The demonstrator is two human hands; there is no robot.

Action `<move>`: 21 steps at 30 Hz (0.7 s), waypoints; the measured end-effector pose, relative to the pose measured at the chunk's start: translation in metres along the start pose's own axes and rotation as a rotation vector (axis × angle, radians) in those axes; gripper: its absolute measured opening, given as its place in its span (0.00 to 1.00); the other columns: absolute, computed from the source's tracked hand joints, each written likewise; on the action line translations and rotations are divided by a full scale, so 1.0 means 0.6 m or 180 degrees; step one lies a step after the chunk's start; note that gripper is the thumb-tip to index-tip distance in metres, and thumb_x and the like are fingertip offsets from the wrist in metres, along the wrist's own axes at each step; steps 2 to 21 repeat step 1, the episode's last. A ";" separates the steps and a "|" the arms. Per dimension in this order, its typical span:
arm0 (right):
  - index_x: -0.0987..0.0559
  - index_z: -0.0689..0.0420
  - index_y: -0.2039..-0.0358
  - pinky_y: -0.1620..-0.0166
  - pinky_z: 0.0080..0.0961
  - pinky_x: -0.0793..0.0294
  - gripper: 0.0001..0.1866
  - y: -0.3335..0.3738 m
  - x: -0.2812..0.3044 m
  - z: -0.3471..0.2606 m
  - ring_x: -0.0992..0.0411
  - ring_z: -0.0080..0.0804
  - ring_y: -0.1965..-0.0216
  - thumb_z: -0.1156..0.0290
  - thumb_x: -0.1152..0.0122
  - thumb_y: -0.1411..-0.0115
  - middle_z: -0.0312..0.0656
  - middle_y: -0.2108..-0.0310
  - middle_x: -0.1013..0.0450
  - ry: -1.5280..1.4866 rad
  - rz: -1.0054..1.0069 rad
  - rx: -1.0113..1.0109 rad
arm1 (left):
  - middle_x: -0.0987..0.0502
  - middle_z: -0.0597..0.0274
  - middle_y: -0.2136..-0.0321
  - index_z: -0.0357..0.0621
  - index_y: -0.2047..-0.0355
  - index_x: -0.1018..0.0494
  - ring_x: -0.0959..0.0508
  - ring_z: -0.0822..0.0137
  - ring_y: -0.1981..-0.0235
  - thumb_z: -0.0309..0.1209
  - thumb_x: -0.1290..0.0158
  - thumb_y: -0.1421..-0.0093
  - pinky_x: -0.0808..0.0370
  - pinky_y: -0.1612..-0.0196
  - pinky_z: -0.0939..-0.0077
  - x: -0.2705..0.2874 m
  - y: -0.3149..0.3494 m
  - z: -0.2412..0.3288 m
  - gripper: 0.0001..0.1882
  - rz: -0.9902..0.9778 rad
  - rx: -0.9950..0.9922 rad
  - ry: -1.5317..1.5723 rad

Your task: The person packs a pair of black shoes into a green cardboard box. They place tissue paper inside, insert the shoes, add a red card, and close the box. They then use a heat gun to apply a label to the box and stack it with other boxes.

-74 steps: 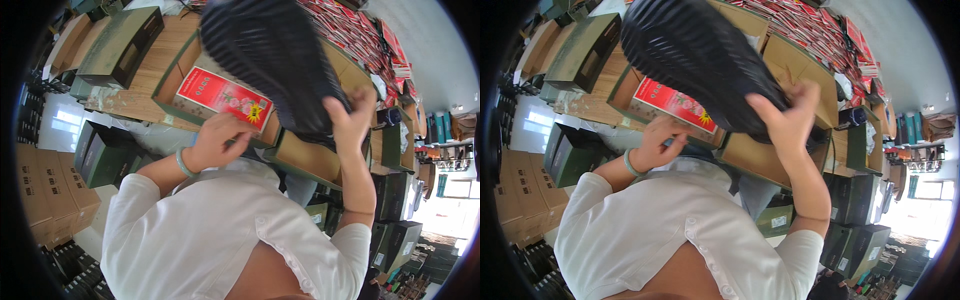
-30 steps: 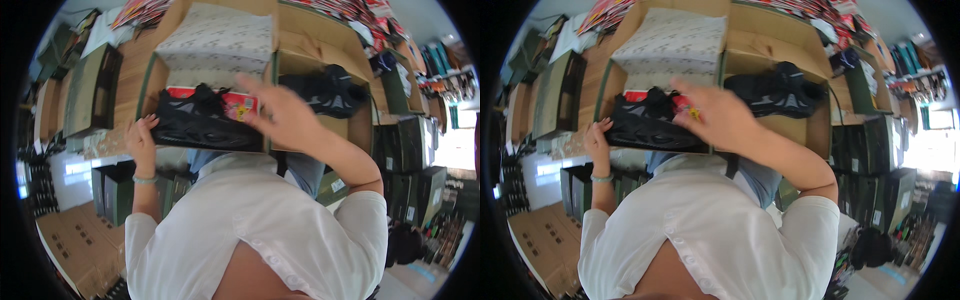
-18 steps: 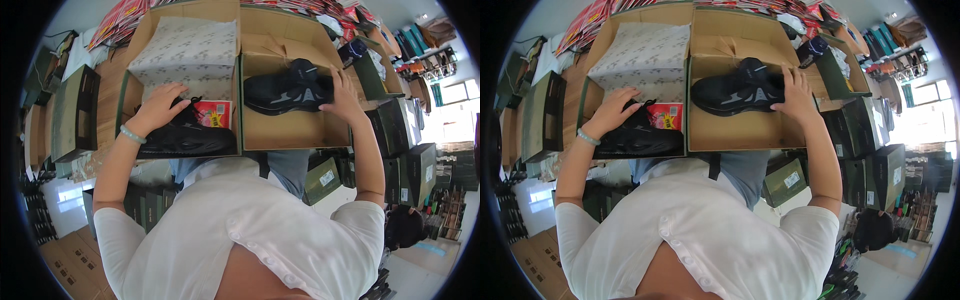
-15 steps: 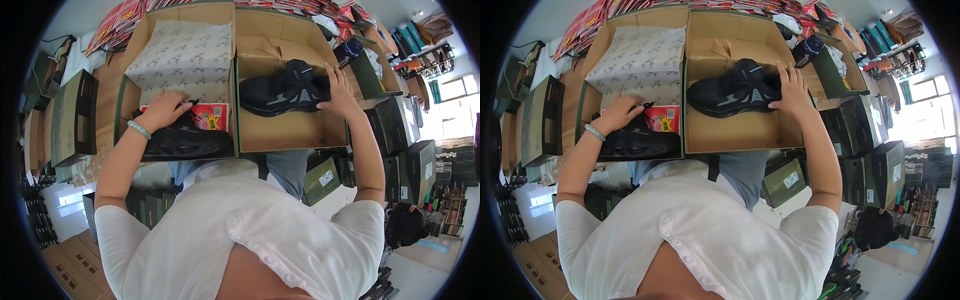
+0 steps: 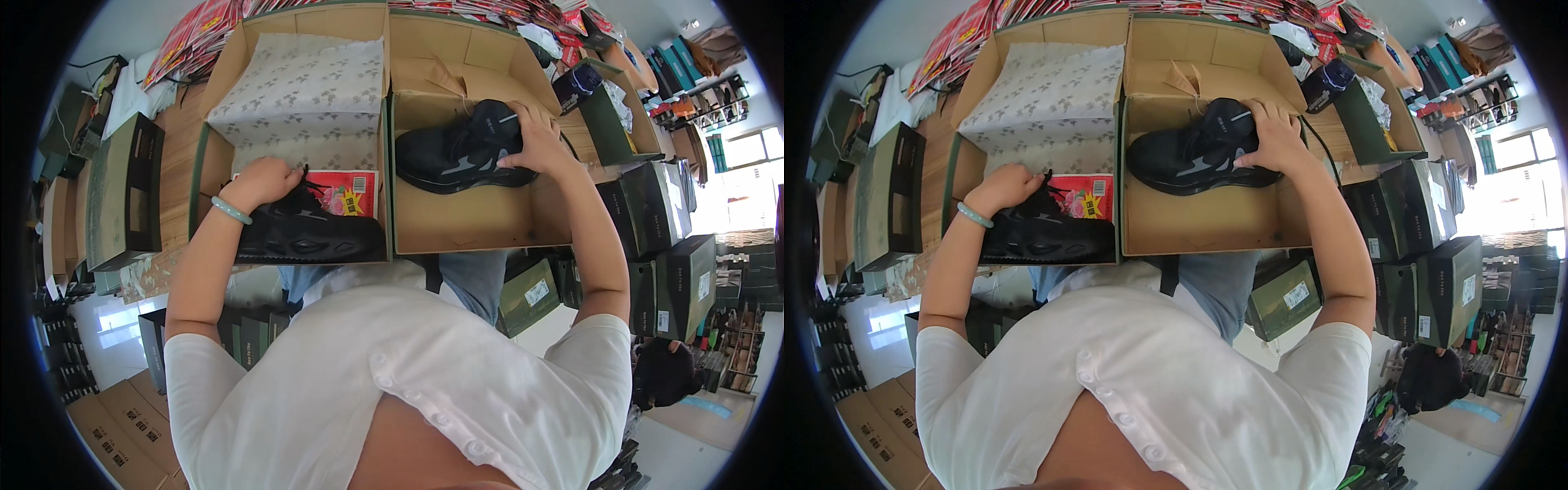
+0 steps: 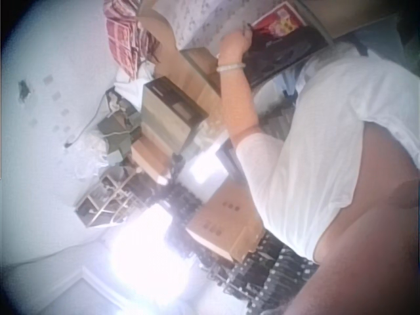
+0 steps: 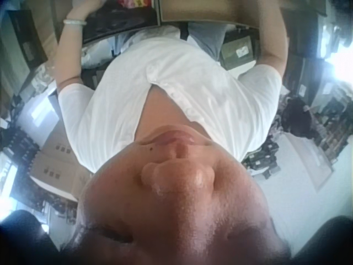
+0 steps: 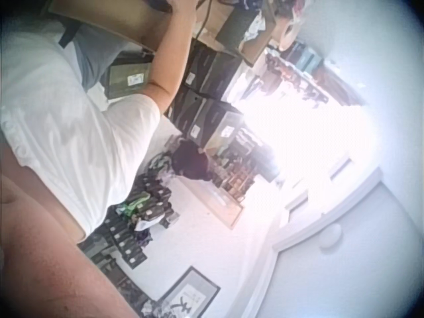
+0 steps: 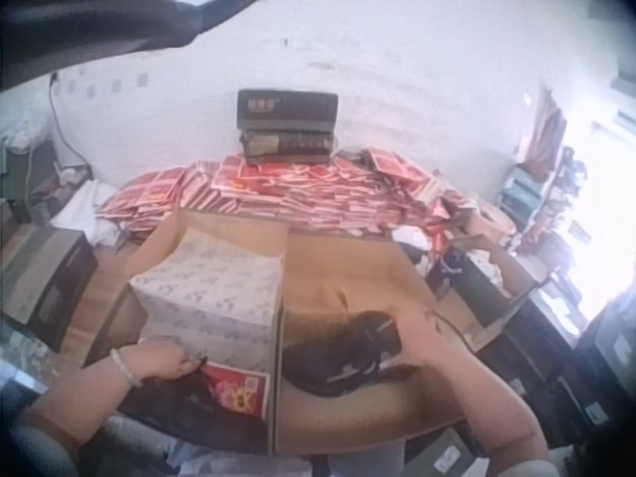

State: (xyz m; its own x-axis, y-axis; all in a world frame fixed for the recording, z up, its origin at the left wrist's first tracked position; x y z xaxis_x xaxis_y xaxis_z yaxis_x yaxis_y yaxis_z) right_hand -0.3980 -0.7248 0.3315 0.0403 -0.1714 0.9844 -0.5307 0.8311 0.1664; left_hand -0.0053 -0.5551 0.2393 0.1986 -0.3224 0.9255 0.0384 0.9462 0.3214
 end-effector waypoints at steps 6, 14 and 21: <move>0.45 0.48 0.33 0.32 0.49 0.52 0.57 -0.002 0.007 -0.006 0.55 0.54 0.30 0.52 0.22 0.61 0.47 0.31 0.52 0.0146 -0.0108 -0.0101 | 0.22 0.39 0.75 0.36 0.77 0.20 0.22 0.39 0.66 0.50 0.56 0.35 0.27 0.55 0.51 0.003 0.003 0.003 0.29 -0.0040 0.0046 0.0021; 0.45 0.48 0.33 0.32 0.49 0.52 0.57 -0.002 0.007 -0.006 0.55 0.54 0.30 0.52 0.22 0.61 0.47 0.31 0.52 0.0146 -0.0108 -0.0101 | 0.22 0.39 0.75 0.36 0.77 0.20 0.22 0.39 0.66 0.50 0.56 0.35 0.27 0.55 0.51 0.003 0.003 0.003 0.29 -0.0040 0.0046 0.0021; 0.45 0.48 0.33 0.32 0.49 0.52 0.57 -0.002 0.007 -0.006 0.55 0.54 0.30 0.52 0.22 0.61 0.47 0.31 0.52 0.0146 -0.0108 -0.0101 | 0.22 0.39 0.75 0.36 0.77 0.20 0.22 0.39 0.66 0.50 0.56 0.35 0.27 0.55 0.51 0.003 0.003 0.003 0.29 -0.0040 0.0046 0.0021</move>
Point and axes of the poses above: each hand's wrist, its own y-axis away from the middle knuckle, its own x-axis out of the back of the hand, z = x × y, the point moved 7 cm from there along -y, towards the middle knuckle
